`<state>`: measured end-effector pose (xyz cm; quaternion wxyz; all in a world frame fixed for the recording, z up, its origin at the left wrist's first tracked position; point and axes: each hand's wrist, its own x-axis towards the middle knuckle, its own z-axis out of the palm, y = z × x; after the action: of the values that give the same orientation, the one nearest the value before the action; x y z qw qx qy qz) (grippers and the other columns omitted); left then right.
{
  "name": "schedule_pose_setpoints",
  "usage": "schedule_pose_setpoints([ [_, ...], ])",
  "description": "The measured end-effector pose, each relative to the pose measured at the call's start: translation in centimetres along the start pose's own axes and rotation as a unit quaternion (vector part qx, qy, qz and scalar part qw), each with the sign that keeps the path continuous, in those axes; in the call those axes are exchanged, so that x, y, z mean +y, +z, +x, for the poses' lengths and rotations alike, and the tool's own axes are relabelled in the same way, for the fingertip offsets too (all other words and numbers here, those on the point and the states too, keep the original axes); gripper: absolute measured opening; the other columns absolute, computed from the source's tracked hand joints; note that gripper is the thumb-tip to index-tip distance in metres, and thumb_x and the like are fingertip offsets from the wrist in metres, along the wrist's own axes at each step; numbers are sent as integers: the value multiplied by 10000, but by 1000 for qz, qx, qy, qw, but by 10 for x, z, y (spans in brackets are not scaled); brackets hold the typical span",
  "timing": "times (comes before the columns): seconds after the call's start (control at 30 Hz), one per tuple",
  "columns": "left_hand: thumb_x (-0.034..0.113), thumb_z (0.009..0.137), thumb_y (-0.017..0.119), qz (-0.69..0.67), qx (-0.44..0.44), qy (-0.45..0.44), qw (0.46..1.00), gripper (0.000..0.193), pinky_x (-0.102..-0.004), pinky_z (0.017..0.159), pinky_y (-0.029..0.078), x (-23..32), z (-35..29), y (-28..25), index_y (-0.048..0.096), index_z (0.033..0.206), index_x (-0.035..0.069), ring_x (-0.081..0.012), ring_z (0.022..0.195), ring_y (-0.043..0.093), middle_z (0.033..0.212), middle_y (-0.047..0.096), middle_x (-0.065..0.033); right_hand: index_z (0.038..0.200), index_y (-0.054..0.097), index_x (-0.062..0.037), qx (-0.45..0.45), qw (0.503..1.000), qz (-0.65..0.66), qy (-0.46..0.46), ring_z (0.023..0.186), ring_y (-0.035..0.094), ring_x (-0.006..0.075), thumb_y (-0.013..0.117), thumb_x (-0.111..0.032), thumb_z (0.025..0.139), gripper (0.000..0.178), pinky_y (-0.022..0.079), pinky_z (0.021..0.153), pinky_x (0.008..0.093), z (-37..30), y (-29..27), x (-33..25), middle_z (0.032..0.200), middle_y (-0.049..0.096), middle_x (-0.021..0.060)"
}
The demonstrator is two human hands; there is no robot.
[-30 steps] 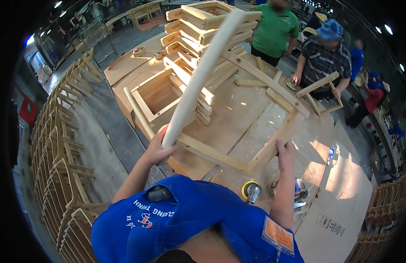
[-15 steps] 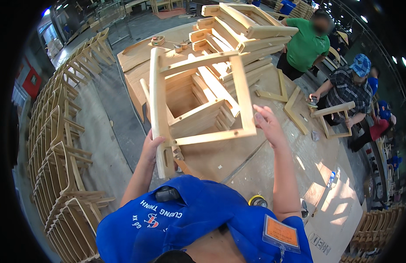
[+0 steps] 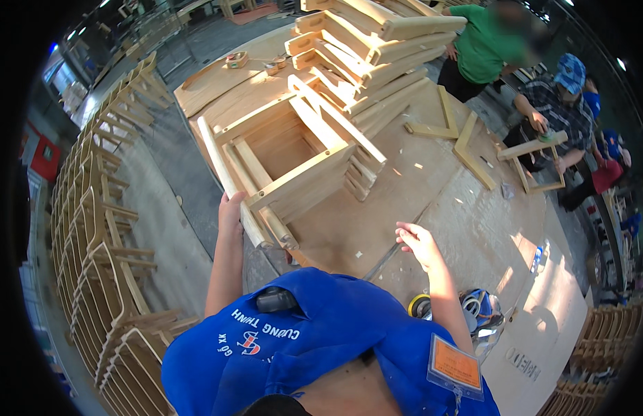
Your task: The person sands wooden furniture parts using a handheld orbital sander and a sanding block. They smooth the edges and surfaces of a wooden frame and a curved leg, then place the finished pieces onto a stack.
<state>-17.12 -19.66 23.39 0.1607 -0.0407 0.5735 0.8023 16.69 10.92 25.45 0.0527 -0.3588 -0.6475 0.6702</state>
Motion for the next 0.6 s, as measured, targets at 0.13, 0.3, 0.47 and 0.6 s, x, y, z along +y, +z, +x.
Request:
schedule_pose_setpoints([
  [0.13,-12,772,603,-8,-7,12,1000,503,-335,832,496,-9,12,11,474,1259,-19,-229,954,611,1094,599,-126,1250,577,-45,26,999,-7,22,910,607,103,597,-231,945,357,498,728,246,-17,-14,31,1067,648,31],
  [0.3,-15,775,594,6,-5,24,1000,433,-333,776,500,-18,21,26,502,1199,-6,-208,891,603,1021,591,-96,1266,568,-56,40,998,-5,46,959,605,143,592,-261,946,380,487,789,295,-38,-26,63,1092,635,45],
  [0.47,7,780,592,-21,-12,27,999,391,-342,734,500,-25,23,34,515,1164,-1,-200,872,593,995,587,-91,1283,555,-71,43,997,-16,61,1013,595,180,591,-291,941,408,478,830,354,-50,-30,92,1139,617,65],
  [0.6,84,807,617,25,-17,22,999,364,-332,757,503,-22,30,25,541,1152,-5,-213,883,603,988,602,-100,1288,549,-77,50,994,-13,94,1024,591,183,585,-297,942,411,473,836,372,-54,-30,113,1159,611,68],
])
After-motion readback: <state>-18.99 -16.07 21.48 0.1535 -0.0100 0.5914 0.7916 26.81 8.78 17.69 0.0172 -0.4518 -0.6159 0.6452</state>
